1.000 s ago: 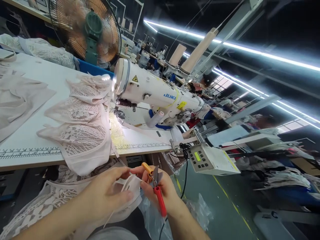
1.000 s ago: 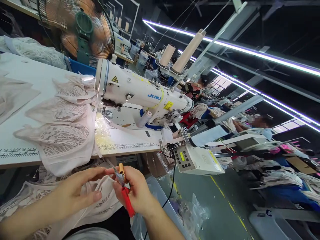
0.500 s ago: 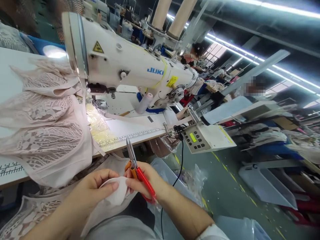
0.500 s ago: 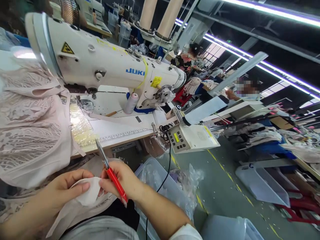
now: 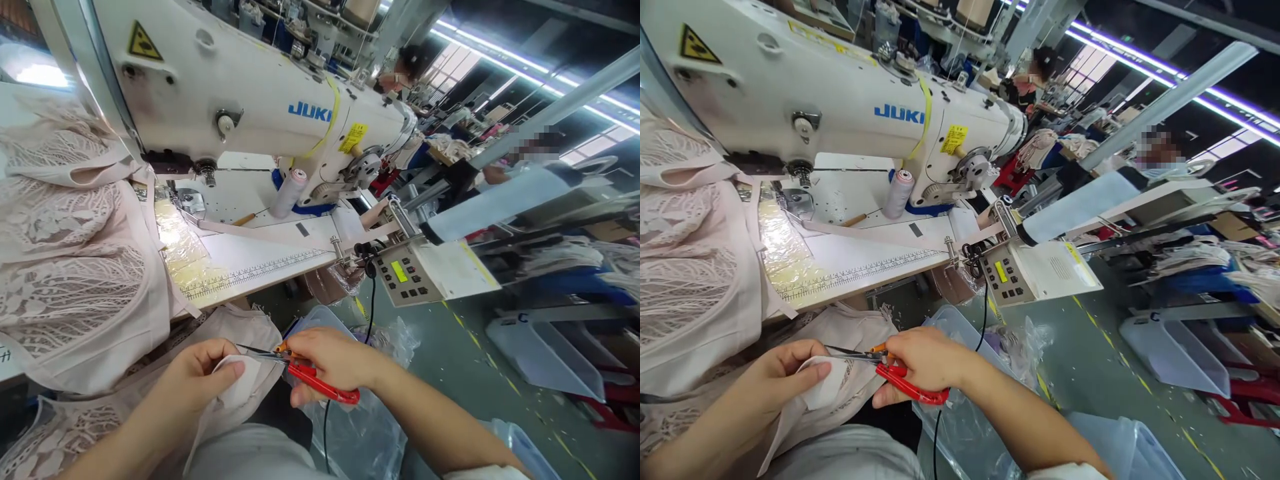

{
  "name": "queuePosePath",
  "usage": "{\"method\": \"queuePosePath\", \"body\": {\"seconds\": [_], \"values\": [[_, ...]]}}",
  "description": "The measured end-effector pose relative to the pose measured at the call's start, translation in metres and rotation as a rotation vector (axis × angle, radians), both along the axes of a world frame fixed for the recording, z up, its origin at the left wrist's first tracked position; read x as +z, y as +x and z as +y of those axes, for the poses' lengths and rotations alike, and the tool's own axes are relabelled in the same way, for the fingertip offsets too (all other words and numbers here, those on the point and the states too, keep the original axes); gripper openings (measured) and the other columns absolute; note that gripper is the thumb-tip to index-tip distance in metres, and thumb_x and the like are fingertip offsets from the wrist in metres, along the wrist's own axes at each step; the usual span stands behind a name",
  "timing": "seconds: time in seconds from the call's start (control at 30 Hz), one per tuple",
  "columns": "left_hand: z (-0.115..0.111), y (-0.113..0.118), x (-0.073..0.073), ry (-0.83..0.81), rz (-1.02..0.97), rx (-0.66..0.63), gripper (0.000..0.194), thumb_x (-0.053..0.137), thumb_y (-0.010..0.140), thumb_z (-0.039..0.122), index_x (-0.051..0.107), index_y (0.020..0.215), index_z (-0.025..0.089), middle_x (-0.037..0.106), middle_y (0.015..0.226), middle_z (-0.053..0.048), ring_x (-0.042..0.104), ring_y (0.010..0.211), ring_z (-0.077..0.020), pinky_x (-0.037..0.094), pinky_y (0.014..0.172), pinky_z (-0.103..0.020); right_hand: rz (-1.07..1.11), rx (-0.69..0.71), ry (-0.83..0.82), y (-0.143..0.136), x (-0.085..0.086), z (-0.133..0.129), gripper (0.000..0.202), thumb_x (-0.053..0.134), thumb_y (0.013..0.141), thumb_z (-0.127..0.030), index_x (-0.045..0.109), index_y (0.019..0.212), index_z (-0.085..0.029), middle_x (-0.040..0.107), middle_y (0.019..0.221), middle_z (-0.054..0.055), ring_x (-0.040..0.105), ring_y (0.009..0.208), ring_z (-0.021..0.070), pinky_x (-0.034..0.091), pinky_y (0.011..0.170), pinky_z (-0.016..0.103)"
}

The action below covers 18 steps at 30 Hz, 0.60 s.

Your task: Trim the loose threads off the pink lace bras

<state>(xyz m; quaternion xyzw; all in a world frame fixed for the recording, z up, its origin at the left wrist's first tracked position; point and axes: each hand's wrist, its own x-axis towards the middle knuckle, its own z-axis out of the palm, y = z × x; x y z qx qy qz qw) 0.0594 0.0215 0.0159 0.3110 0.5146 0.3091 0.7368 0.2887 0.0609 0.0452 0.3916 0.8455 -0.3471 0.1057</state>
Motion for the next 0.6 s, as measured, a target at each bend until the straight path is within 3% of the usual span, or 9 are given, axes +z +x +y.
{"method": "queuePosePath", "body": {"seconds": [0.23,0.47,0.6], "values": [[0.0036,0.0058,0.0007,0.093,0.139,-0.064,0.026,0.069,0.065,0.036,0.052,0.057,0.018,0.034,0.05,0.008,0.024,0.049,-0.0076,0.018,0.049,-0.02,-0.001,-0.025,0.071,0.0066,0.0048,-0.0068,0.051,0.069,0.066,-0.066,0.051,0.066,-0.019,0.051,0.06,-0.001,0.045,0.053,0.0132,0.028,0.05,0.024],[0.0028,0.0074,0.0016,0.096,0.148,-0.03,0.025,0.068,0.064,0.035,0.051,0.055,0.019,0.034,0.049,0.008,0.024,0.049,-0.0085,0.018,0.047,-0.021,0.009,-0.077,0.066,0.0087,0.0063,-0.0095,0.053,0.067,0.065,-0.07,0.057,0.069,-0.018,0.054,0.058,0.0,0.052,0.053,0.0156,0.029,0.049,0.025],[0.0015,0.0075,-0.0014,0.074,0.12,-0.038,0.026,0.069,0.064,0.037,0.051,0.055,0.019,0.034,0.05,0.008,0.022,0.049,-0.0085,0.017,0.048,-0.021,-0.014,-0.085,0.076,0.0097,0.0078,-0.0101,0.052,0.07,0.064,-0.068,0.051,0.063,-0.019,0.05,0.054,-0.002,0.044,0.048,0.0124,0.025,0.046,0.024]]}}
